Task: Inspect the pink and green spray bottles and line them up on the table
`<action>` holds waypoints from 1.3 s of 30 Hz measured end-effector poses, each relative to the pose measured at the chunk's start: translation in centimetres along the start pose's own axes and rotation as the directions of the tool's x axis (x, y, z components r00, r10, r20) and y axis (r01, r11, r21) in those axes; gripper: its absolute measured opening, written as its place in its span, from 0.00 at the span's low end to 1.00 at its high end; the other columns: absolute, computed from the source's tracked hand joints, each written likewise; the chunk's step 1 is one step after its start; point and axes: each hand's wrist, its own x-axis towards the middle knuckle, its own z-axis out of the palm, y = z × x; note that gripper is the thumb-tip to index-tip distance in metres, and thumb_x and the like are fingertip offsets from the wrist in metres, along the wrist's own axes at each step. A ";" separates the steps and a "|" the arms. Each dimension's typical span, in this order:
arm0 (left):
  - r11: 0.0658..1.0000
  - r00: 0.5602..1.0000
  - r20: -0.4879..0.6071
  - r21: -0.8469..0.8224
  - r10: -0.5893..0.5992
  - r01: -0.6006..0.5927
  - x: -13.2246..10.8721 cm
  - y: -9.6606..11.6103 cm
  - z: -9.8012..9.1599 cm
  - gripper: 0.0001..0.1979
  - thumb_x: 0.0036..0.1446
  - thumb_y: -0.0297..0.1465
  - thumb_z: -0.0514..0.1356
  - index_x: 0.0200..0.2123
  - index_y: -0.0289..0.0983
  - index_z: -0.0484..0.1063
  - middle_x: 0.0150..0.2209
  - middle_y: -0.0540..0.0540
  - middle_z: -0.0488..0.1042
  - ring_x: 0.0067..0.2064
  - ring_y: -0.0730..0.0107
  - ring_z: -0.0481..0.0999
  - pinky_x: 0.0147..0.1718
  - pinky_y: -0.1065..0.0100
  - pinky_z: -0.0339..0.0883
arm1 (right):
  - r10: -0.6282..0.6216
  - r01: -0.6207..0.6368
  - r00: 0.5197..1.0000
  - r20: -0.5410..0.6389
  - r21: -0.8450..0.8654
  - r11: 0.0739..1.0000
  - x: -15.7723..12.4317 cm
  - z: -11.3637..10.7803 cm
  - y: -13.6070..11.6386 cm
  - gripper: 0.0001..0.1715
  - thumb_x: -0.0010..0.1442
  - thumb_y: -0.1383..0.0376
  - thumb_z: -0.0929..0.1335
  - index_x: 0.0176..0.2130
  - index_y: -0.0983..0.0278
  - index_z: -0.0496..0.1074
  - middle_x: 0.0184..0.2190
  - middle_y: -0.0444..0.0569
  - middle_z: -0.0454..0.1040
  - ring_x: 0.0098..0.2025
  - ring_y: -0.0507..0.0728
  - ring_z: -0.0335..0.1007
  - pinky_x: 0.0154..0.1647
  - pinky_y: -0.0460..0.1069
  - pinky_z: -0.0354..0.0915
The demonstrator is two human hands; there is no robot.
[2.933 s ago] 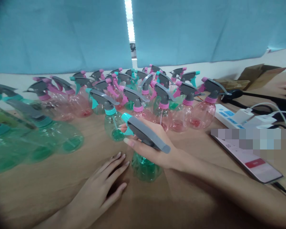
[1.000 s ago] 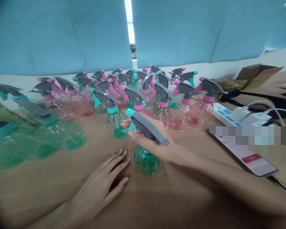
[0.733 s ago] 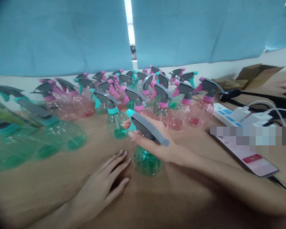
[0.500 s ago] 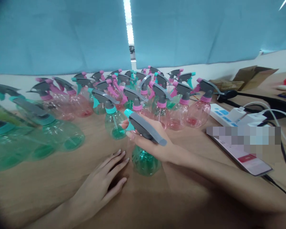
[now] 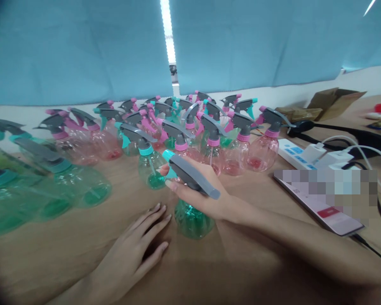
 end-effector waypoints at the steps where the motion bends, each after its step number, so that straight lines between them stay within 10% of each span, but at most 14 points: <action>1: 1.000 1.000 0.003 0.002 -0.001 0.001 0.0 0.0 0.0 0.21 0.66 0.35 0.53 0.59 0.34 0.63 0.62 0.39 0.63 0.62 0.53 0.61 0.57 0.52 0.60 | 0.004 -0.004 1.000 -0.002 0.000 1.000 0.0 0.0 -0.2 0.09 0.58 0.65 0.67 0.41 0.60 0.69 0.30 0.42 0.70 0.26 0.50 0.63 0.28 0.47 0.61; 21: 1.000 1.000 0.021 0.029 0.012 -0.012 0.1 0.1 0.1 0.21 0.65 0.34 0.53 0.59 0.31 0.63 0.61 0.37 0.63 0.62 0.53 0.61 0.57 0.50 0.60 | -0.095 0.095 0.996 0.005 -0.034 0.995 -0.2 0.1 1.5 0.11 0.62 0.56 0.65 0.44 0.55 0.69 0.29 0.41 0.68 0.29 0.52 0.63 0.31 0.48 0.60; 39: 0.999 1.000 0.003 0.032 0.011 -0.012 0.0 0.0 0.2 0.21 0.66 0.35 0.53 0.58 0.32 0.64 0.62 0.38 0.63 0.63 0.54 0.60 0.57 0.52 0.59 | -0.256 0.242 0.963 -0.081 -0.148 0.959 0.2 0.0 0.7 0.17 0.63 0.63 0.63 0.25 0.60 0.54 0.22 0.38 0.52 0.24 0.49 0.46 0.23 0.47 0.50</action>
